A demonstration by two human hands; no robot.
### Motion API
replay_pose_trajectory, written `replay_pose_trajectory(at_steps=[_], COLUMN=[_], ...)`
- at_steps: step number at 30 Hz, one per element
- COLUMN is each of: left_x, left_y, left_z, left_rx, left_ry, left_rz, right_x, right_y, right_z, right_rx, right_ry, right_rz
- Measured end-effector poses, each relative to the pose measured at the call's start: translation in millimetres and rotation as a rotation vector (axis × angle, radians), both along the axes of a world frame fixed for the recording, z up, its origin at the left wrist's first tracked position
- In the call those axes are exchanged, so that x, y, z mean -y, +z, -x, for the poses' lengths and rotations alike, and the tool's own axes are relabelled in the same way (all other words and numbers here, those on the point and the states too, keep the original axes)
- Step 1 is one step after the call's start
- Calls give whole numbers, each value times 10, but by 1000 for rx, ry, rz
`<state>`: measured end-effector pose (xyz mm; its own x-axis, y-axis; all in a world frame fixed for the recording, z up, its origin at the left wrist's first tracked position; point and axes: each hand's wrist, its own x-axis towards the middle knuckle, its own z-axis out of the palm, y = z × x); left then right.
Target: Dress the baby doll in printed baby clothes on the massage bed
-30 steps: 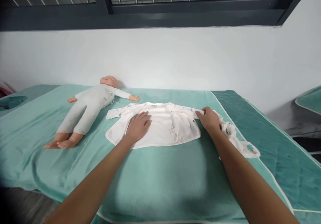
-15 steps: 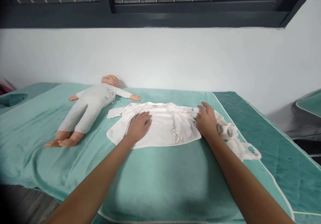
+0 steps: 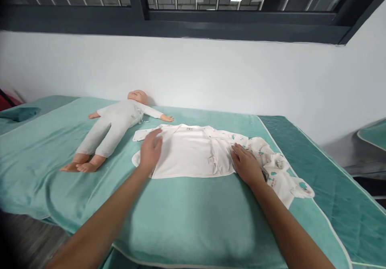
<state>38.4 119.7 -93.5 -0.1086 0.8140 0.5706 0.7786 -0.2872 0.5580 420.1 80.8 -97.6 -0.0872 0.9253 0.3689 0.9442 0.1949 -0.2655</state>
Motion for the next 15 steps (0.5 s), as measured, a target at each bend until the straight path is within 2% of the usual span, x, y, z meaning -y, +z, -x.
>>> replay_pose_trajectory(at_steps=[2, 4, 7, 11, 15], left_x=[-22, -40, -70, -155, -235], left_y=[-57, -117, -173, -185, -193], left_z=[339, 647, 927, 1025, 1092], left_rx=[-20, -107, -192, -197, -154], left_ry=[144, 197, 251, 210, 111], left_rz=[31, 100, 201, 239, 164], right_x=[95, 177, 247, 139, -223], right_y=[44, 114, 200, 176, 73], right_z=[49, 196, 631, 1433, 2089], right_rx=[-9, -5, 7, -12, 31], right_ry=[17, 43, 127, 277, 294], right_rz=[-74, -171, -238, -89, 110])
